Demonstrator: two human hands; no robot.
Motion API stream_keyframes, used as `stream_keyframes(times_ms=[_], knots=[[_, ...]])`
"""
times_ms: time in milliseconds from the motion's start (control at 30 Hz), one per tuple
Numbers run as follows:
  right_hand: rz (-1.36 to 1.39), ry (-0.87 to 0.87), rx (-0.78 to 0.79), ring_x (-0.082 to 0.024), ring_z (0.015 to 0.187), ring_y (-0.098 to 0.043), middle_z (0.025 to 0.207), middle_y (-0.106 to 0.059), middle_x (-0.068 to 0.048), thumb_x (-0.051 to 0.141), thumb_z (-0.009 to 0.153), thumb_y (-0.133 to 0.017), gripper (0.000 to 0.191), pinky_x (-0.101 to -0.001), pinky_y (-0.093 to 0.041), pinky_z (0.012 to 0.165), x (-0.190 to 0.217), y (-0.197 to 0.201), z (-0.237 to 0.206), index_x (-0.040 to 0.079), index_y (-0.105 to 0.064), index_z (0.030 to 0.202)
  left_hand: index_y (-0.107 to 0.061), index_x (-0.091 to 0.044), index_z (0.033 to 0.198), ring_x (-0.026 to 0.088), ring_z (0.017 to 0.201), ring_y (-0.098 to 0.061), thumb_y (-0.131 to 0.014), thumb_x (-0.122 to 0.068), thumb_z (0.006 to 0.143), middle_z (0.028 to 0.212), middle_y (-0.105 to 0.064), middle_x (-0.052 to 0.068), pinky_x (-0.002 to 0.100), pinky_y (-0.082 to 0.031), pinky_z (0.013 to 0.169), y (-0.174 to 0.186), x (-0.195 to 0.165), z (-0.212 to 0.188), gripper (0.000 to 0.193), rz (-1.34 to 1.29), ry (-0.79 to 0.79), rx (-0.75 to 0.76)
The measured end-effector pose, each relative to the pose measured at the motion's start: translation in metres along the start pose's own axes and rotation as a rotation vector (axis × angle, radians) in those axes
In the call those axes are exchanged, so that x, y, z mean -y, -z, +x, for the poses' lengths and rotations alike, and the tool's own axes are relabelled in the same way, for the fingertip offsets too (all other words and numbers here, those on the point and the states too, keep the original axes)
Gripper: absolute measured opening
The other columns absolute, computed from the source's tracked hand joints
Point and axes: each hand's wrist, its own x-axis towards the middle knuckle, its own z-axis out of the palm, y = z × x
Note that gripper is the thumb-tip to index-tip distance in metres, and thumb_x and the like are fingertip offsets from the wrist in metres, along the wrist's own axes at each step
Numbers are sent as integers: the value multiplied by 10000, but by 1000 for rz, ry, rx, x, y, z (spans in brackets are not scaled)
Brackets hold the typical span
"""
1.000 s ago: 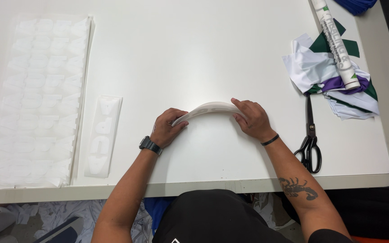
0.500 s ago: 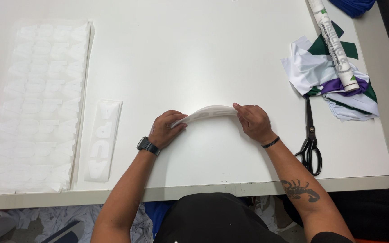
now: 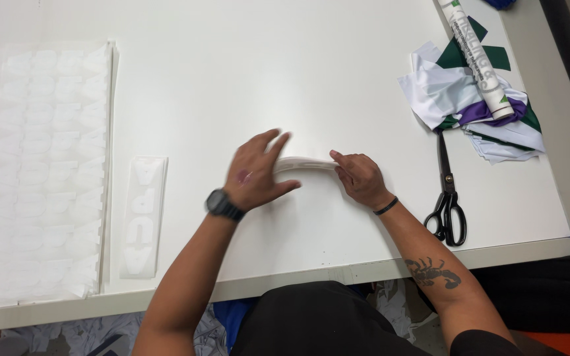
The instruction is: The person cuts white letter stickers from a transparent sheet using scissors. They peel the backing from a sticker strip, place it on the table, and then cut multiple rows of letters from a larger sheet into smaller sections.
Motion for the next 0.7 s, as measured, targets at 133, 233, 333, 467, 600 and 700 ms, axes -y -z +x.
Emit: stream_keyframes(times_ms=[133,233,333,467,600,700], knots=[[64,-86,-41,-216,901,-683,997,-719,-53,-20,879,-739,723,-366,-562,837,4,-1,0,131,-423,1511,-542,-85,1378,358,1172,-589,-818,-463,724,1354,-580,183,464,-531,831,-18,-20,57,805,61,72,355],[168,-351,-126,-257,1071,-654,1182,-685,-113,12,870,-759,879,-383,-550,964,12,-2,-6,107,-257,1585,-703,-150,1119,277,948,-709,-605,-315,976,1038,-736,96,427,-575,818,-34,-27,65,240,126,91,576],[354,-609,-315,-323,1321,-544,1416,-522,-213,28,916,-737,983,-429,-450,1143,24,-11,-9,80,-64,1630,-718,-127,947,280,790,-698,-578,-241,976,883,-726,87,434,-573,696,-43,-27,61,183,106,70,480],[477,-655,-397,-418,1532,-308,1639,-261,-312,149,991,-703,1003,-489,-290,1248,38,-24,-5,54,58,1637,-712,-113,935,281,802,-693,-564,-243,997,882,-730,87,437,-563,707,-45,-25,56,206,65,51,485],[490,-622,-419,-411,1545,-337,1654,-287,-304,380,1009,-666,1007,-492,-332,1248,42,-29,7,51,40,1649,-699,-124,970,259,793,-703,-559,-263,996,887,-731,70,422,-571,699,-45,-29,55,199,106,51,528],[556,-605,-420,-399,1515,-381,1619,-347,-294,431,990,-683,1034,-487,-383,1218,40,-28,16,50,28,1637,-699,-131,1000,243,807,-703,-561,-297,1010,896,-734,58,412,-573,709,-42,-30,53,215,116,51,547]])
